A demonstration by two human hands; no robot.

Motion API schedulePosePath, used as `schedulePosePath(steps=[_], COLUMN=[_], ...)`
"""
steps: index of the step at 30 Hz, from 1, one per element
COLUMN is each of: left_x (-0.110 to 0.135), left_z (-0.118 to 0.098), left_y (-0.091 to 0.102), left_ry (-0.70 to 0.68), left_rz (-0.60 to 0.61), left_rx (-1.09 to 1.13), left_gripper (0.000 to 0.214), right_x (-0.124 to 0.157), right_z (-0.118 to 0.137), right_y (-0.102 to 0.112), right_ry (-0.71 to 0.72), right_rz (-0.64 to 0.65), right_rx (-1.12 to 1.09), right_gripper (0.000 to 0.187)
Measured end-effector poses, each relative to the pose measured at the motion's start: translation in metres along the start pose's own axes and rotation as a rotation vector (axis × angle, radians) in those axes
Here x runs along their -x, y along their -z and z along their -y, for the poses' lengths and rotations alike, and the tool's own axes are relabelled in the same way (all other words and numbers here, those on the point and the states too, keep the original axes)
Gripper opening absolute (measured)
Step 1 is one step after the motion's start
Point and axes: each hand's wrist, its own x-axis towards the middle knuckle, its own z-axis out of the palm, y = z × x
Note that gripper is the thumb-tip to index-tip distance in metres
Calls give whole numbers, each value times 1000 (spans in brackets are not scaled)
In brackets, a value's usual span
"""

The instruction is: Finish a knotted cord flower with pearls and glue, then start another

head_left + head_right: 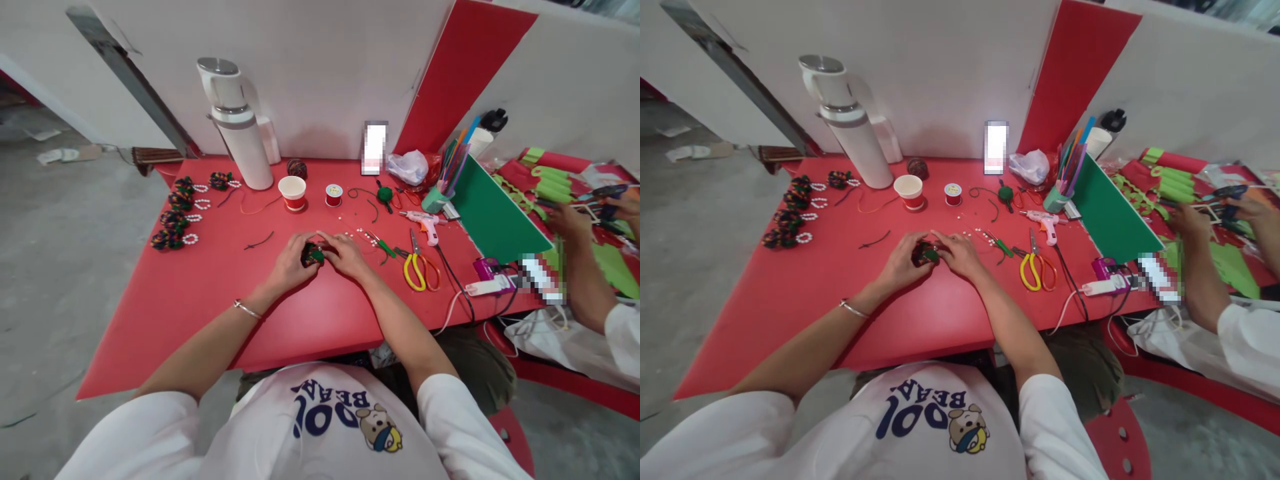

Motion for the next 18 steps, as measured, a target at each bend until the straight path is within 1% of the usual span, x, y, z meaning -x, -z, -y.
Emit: schedulePosePath(steps=[4, 6, 9, 11, 13, 16, 18], left_x=[-3, -4, -4, -3, -3, -1, -1], left_z=[-6, -10, -17, -21, -25, -27, -26], left_y=[10, 14, 18, 20, 20, 20, 18], left_ry=[-91, -125, -147, -143, -130, -106, -47], left_rz=[25, 24, 2, -13, -25, -46, -49], left_rx=[-6, -3, 7, 8, 11, 43, 87], left_gripper=[65, 64, 62, 62, 62, 61, 60], right_x=[0, 1, 2, 4, 5, 6, 5], right_z=[1, 4, 10, 14, 17, 17, 15], right_y=[-3, -5, -8, -8, -8, -8, -8], right_ry=[30, 46, 10, -16, -21, -36, -60], right_rz=[-15, -34, -40, -21, -18, -51, -66], right_rx=[-154, -289, -520, -611, -644, -674, -695], right_gripper=[61, 64, 69, 70, 68, 59, 53])
